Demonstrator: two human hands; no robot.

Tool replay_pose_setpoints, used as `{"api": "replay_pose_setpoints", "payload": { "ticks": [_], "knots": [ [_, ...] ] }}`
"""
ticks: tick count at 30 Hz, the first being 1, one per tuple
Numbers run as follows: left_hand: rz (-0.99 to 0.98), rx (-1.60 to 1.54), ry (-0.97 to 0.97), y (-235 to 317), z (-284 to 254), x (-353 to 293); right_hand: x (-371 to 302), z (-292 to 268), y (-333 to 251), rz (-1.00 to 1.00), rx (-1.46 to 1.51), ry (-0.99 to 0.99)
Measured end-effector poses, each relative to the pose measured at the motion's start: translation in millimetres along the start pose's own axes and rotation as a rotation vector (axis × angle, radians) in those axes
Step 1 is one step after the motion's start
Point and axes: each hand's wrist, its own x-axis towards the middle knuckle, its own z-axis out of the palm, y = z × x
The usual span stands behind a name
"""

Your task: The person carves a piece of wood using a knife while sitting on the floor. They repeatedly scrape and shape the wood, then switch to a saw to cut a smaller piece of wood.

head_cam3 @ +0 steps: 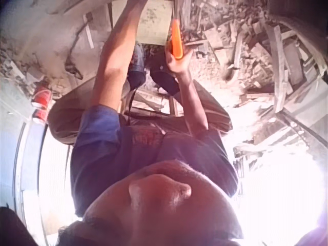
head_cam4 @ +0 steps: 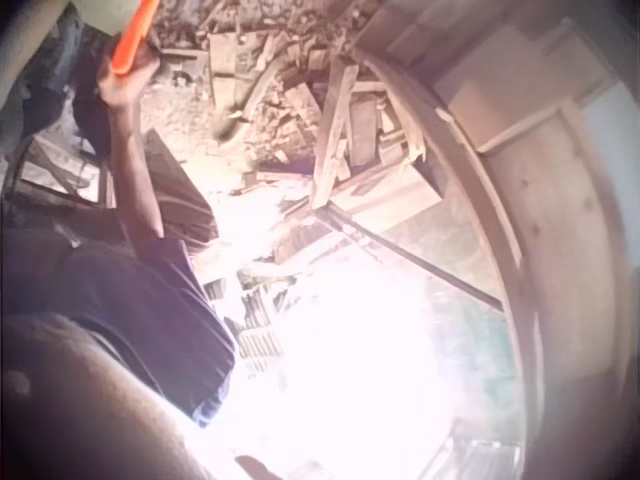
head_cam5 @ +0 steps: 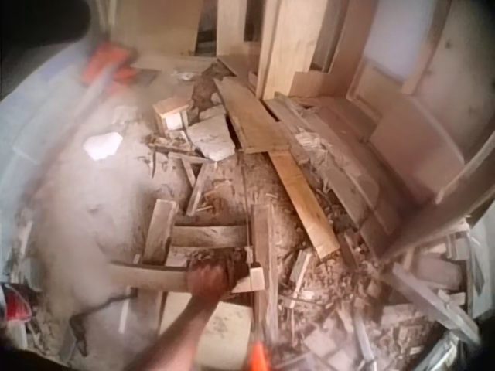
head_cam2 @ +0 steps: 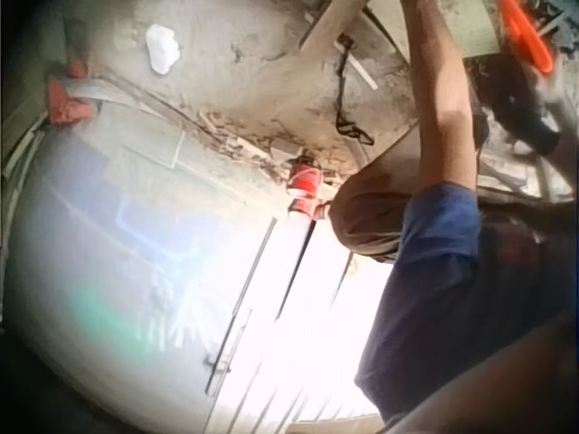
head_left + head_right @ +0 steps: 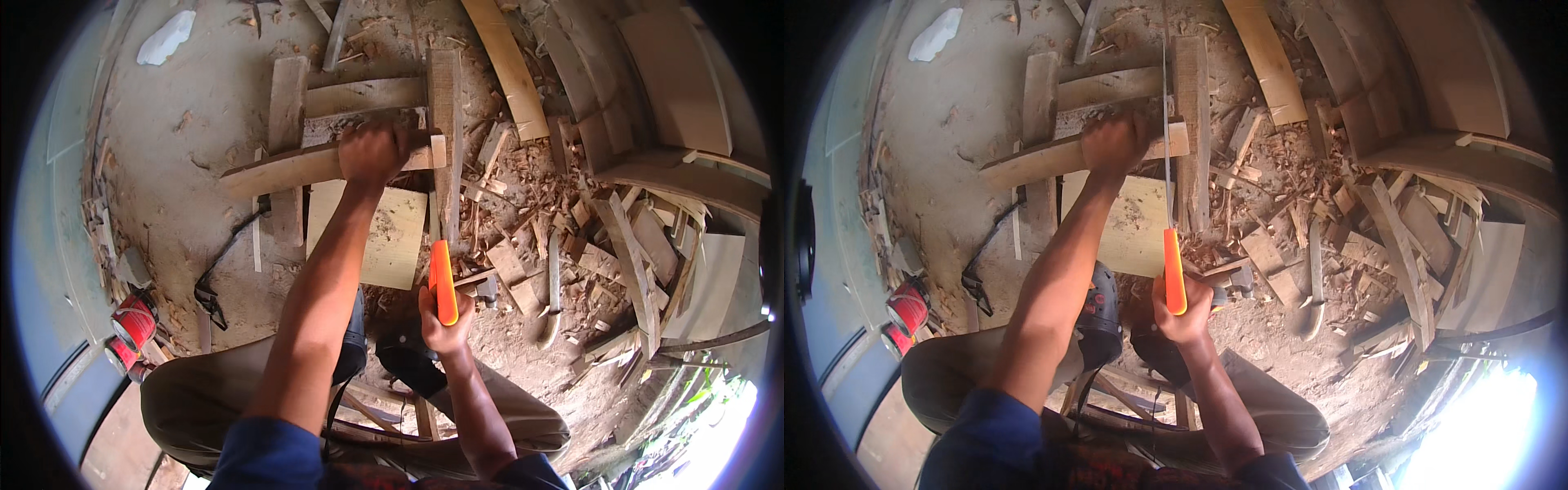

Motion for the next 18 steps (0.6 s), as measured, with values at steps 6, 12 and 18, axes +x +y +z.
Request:
{"api": "replay_pose_setpoints", "payload": {
  "ticks": [6,12,18],
  "knots": [
    [0.053,0.005,0.146,-7.8,-2.2,-7.4,-92.4,-58.0,1.7,-0.093,-0.021,-0.035],
    [0.048,0.013,0.044,-4.5,0.8,0.7,50.8,-14.8,-38.8,0.170,0.080,0.006],
    [0.033,-0.055,0.115,-8.6,-8.3,2.5,-59.7,-53.8,-18.1,0.003,-0.147,-0.039]
  ]
}}
